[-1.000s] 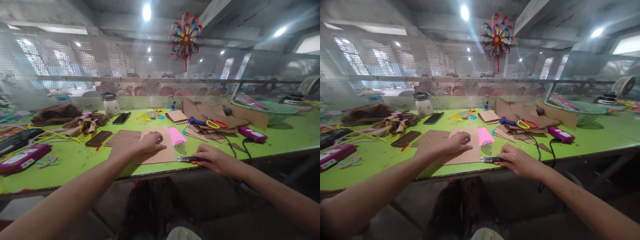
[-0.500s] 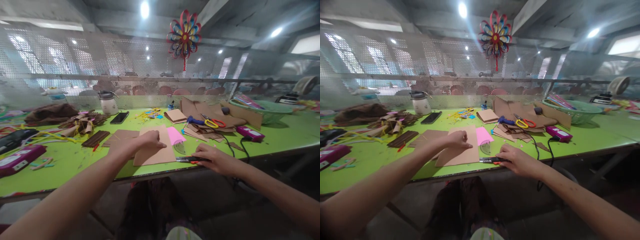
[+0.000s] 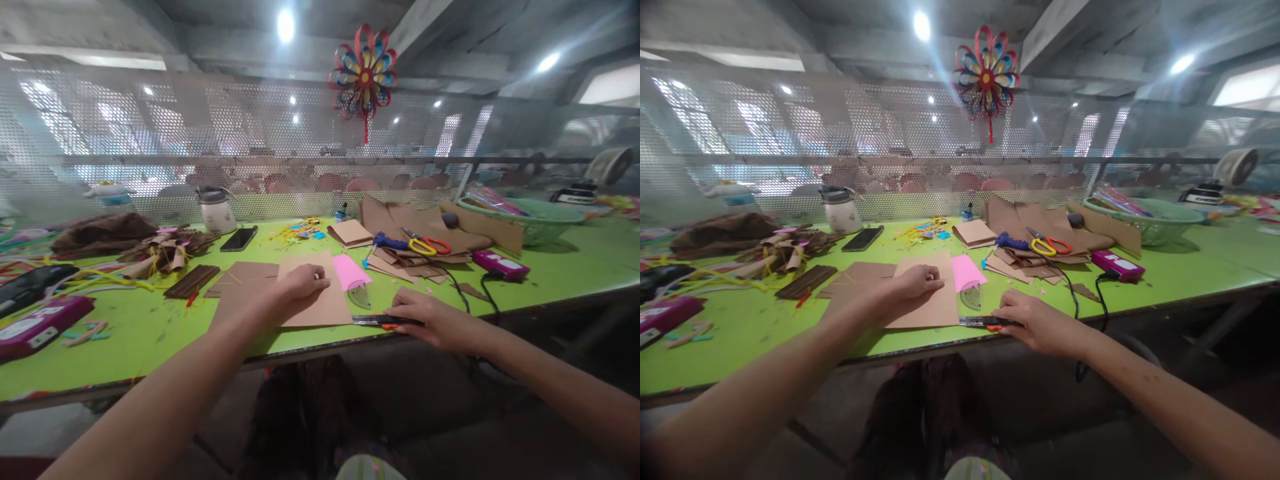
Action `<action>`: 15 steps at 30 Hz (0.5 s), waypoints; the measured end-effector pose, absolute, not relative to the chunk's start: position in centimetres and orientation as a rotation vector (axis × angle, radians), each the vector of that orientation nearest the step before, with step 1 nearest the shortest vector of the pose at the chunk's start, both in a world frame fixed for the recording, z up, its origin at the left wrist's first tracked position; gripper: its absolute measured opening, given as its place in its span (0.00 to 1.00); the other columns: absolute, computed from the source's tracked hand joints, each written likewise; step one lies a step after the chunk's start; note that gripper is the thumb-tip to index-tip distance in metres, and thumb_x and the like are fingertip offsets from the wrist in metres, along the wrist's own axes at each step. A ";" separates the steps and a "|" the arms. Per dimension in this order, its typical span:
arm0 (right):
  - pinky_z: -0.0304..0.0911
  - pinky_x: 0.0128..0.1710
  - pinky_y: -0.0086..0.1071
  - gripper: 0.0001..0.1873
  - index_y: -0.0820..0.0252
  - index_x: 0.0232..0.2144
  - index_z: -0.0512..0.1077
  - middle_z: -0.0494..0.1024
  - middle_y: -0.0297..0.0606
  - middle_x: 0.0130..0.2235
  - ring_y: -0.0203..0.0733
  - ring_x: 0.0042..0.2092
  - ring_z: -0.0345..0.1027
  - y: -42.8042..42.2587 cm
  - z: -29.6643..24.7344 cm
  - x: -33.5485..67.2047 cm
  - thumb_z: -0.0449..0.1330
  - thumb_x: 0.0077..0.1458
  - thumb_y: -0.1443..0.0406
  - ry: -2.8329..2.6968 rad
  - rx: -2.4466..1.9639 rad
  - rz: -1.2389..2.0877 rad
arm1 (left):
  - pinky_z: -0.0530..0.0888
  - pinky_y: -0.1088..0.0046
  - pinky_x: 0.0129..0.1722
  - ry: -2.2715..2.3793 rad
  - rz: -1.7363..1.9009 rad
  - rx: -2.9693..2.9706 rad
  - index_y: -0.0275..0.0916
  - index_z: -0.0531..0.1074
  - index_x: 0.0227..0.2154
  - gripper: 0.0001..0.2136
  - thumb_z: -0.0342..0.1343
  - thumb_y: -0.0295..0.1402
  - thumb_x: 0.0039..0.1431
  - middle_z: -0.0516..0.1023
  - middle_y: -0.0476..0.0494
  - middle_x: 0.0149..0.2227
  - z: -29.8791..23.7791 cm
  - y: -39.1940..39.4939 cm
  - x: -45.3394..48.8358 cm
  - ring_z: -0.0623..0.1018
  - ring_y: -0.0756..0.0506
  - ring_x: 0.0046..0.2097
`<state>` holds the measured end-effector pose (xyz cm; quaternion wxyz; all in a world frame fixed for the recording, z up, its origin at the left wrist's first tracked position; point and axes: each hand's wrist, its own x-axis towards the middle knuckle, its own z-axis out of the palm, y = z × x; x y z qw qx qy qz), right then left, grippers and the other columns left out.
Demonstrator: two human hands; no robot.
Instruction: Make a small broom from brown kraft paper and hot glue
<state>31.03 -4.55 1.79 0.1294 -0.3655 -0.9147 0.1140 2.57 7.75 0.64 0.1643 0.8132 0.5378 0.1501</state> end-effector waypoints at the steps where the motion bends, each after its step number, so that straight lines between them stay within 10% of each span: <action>1: 0.60 0.40 0.37 0.14 0.61 0.47 0.72 0.68 0.44 0.39 0.44 0.40 0.62 -4.6 1.8 31.0 0.52 0.61 0.67 -2.661 -1.062 0.329 | 0.64 0.73 0.29 1.554 0.406 2.330 0.40 0.72 0.27 0.11 0.56 0.43 0.50 0.74 0.48 0.26 0.7 7.7 2.7 0.72 0.46 0.29; 15: 0.61 0.39 0.38 0.14 0.62 0.47 0.71 0.69 0.45 0.39 0.45 0.40 0.63 -4.5 1.6 31.1 0.51 0.62 0.64 -2.653 -1.065 0.331 | 0.67 0.69 0.32 1.677 0.338 2.480 0.40 0.72 0.32 0.13 0.52 0.45 0.55 0.77 0.42 0.35 0.5 7.0 2.8 0.75 0.41 0.37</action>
